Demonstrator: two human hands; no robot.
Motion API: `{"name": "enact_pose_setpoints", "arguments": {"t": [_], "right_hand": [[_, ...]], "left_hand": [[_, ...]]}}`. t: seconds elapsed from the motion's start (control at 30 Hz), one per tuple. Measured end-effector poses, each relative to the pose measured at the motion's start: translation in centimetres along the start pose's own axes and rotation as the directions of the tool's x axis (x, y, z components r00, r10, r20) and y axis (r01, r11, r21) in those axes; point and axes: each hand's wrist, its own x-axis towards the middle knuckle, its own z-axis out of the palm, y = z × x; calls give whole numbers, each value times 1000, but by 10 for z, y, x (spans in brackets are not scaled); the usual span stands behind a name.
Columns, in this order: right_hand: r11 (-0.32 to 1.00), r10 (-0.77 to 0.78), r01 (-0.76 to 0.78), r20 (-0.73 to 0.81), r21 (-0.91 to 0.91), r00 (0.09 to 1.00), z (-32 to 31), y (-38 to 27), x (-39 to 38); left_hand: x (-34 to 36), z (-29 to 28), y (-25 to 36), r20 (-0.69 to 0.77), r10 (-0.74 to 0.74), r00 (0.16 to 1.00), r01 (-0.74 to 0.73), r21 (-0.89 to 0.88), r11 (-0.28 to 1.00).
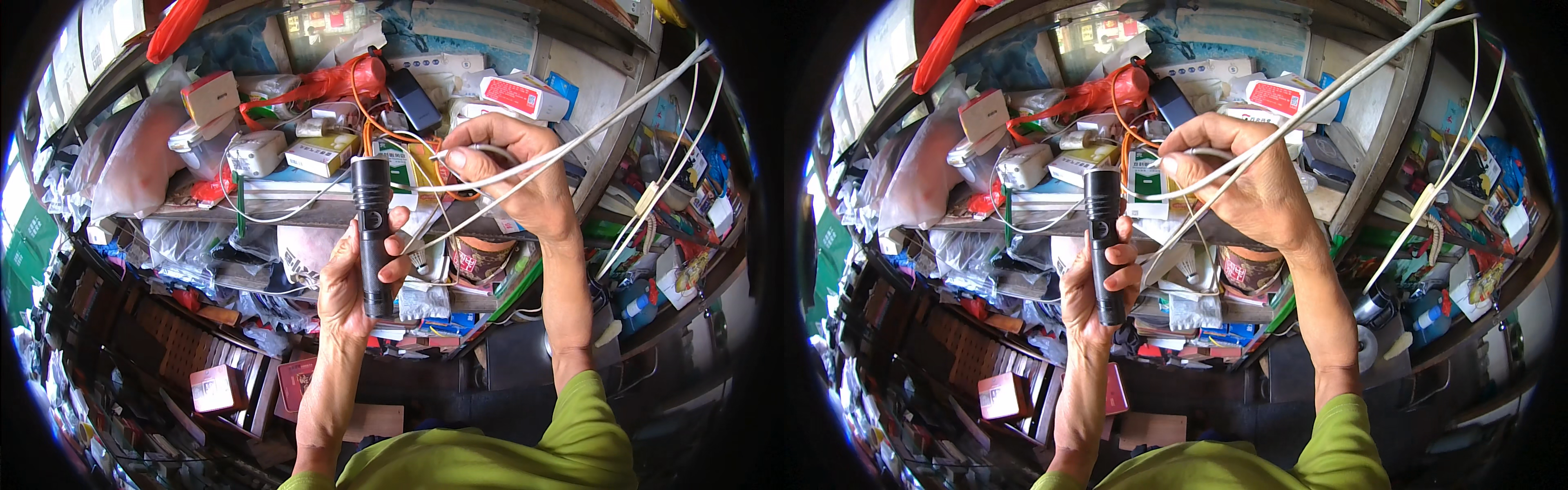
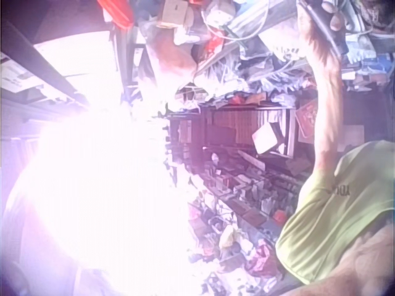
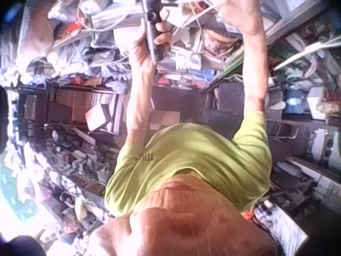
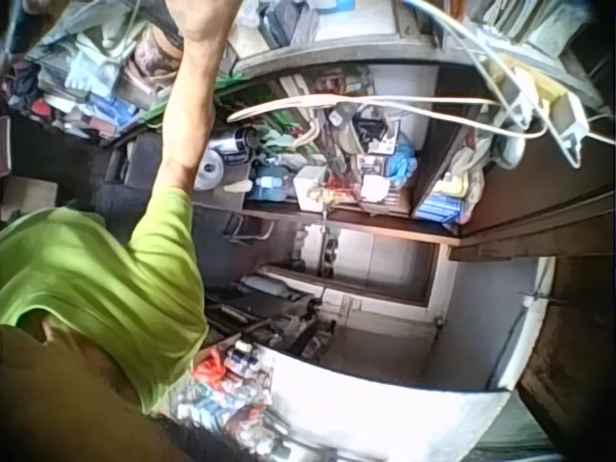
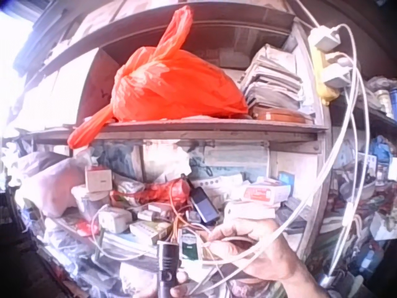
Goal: The person searches through a cluttered workshop for a tool, then uses a T-handle wrench to loosen and remove a bolt from the rear wheel of a scooter. The person then walks around the scooter and places the wrench on the floor.
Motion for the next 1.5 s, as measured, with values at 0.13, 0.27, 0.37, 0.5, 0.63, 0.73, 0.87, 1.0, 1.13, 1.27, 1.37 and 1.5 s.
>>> {"name": "enact_pose_setpoints", "arguments": {"t": [0.13, 0.27, 0.37, 0.5, 0.63, 0.73, 0.87, 1.0, 1.13, 1.27, 1.37, 1.5], "right_hand": [[984, 52, -70, 112, 162, 992, -3, -1, 2], [977, 148, -169, 153, 134, 977, -9, -6, 10], [988, 67, -92, 193, 123, 979, -15, -5, 19], [995, 22, -43, 220, 95, 975, -17, -2, 22], [998, 26, -38, 225, 49, 974, -20, 2, 26], [1000, -16, 12, 206, 21, 978, -20, 9, 30], [995, -52, 67, 188, -72, 981, -20, 12, 40], [992, -78, 91, 141, -86, 987, -18, -1, 62], [996, -46, 59, 169, -71, 985, -15, -14, 72], [989, -50, 69, 138, -132, 989, -3, -11, 71], [981, -21, 48, 143, -188, 990, -1, -13, 68], [963, -81, 126, 190, -237, 978, -1, -4, 67]], "left_hand": [[7, 3, 0, 0, 26, 1000, -26, 58, 998], [18, 9, 0, 2, 61, 998, -60, 146, 987], [26, 17, -4, 6, 146, 989, -137, 383, 913], [33, 19, -7, 52, 247, 968, -221, 647, 730], [34, 22, -3, 72, 275, 959, -245, 702, 669], [36, 26, 0, 34, 297, 954, -241, 675, 697], [37, 31, 10, -17, 253, 967, -206, 531, 822], [54, 40, 24, 110, 183, 977, -214, 510, 833], [79, 31, 39, 188, 134, 973, -210, 476, 854], [88, 28, 36, 120, 163, 979, -197, 373, 907], [92, 16, 37, 203, 60, 977, -119, 294, 948], [96, 8, 36, 188, 62, 980, -123, 333, 935]]}}
